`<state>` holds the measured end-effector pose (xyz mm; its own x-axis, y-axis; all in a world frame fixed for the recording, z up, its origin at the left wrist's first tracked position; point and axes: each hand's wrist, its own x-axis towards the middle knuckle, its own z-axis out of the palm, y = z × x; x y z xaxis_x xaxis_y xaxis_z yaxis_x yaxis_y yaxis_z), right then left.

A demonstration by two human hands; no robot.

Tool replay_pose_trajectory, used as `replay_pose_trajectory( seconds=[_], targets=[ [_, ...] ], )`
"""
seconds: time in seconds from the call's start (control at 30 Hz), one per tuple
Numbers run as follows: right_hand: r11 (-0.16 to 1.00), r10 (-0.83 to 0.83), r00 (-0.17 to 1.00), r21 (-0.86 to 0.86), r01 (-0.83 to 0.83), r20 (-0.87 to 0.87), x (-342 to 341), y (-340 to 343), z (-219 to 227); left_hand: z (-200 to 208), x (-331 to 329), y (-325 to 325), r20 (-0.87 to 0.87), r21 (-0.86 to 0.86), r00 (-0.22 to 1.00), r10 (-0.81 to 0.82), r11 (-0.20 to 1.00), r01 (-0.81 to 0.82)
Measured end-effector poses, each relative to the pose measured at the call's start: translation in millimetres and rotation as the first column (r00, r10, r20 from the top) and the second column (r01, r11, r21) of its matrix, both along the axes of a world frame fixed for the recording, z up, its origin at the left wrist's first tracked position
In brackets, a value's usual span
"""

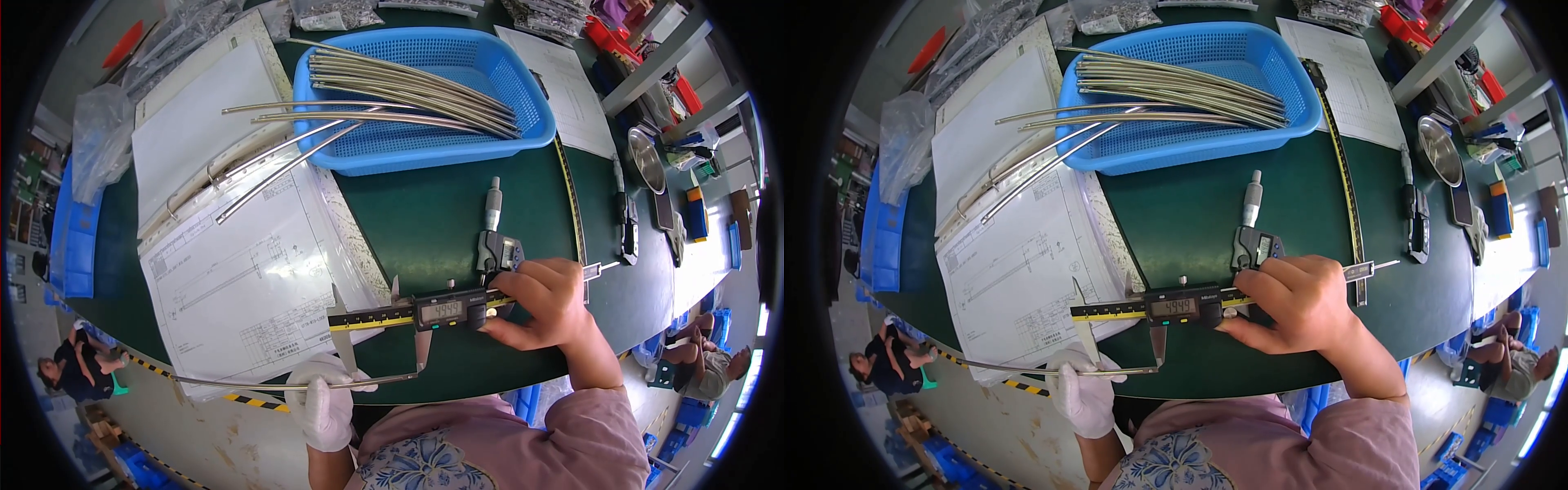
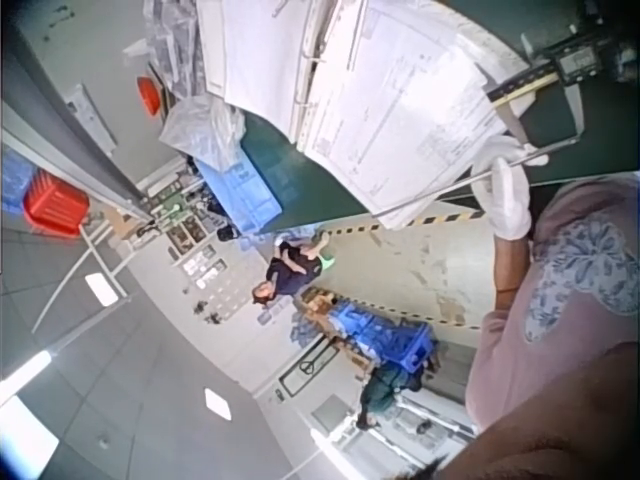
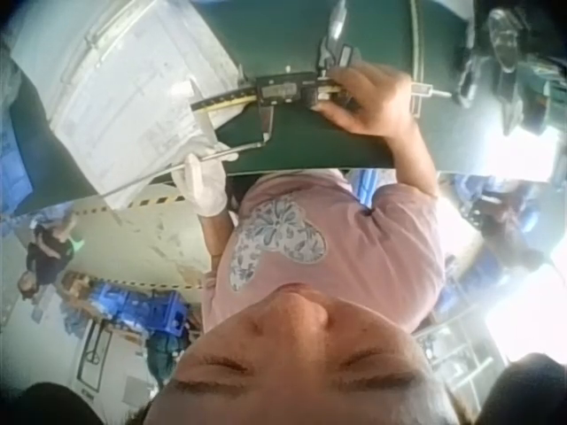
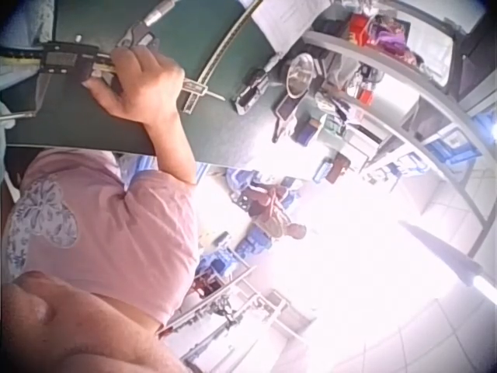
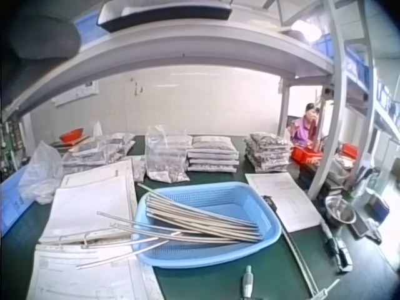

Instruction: Measure the length of metal rods using a digital caliper according to technical specifications.

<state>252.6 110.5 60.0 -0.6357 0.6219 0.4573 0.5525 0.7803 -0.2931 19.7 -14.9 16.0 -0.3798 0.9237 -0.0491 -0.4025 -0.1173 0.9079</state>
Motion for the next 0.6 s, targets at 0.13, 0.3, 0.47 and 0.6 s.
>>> replay_pose_trajectory(
  seconds=[0.13,0.3,0.47,0.6],
  targets=[
    [1.000,0.004,1.000,0.005,-0.004,-0.007,-0.1,0.4,0.1,1.3,1.3,0.9,-0.001,-0.003,1.000,0.008,1.000,-0.008],
    [1.000,0.002,1.000,0.012,-0.002,-0.012,-0.5,0.1,0.1,-1.2,-1.7,-2.1,0.057,0.011,0.998,0.004,1.000,-0.005],
    [1.000,0.007,1.000,0.015,-0.007,-0.010,-0.3,0.2,0.7,-0.7,-3.1,-1.9,0.098,0.049,0.995,-0.033,0.998,0.029],
    [1.000,0.011,1.000,0.012,-0.011,-0.024,-0.4,0.5,0.7,-1.1,-3.4,-1.5,0.097,0.046,0.995,-0.035,0.998,0.031]
  ],
)
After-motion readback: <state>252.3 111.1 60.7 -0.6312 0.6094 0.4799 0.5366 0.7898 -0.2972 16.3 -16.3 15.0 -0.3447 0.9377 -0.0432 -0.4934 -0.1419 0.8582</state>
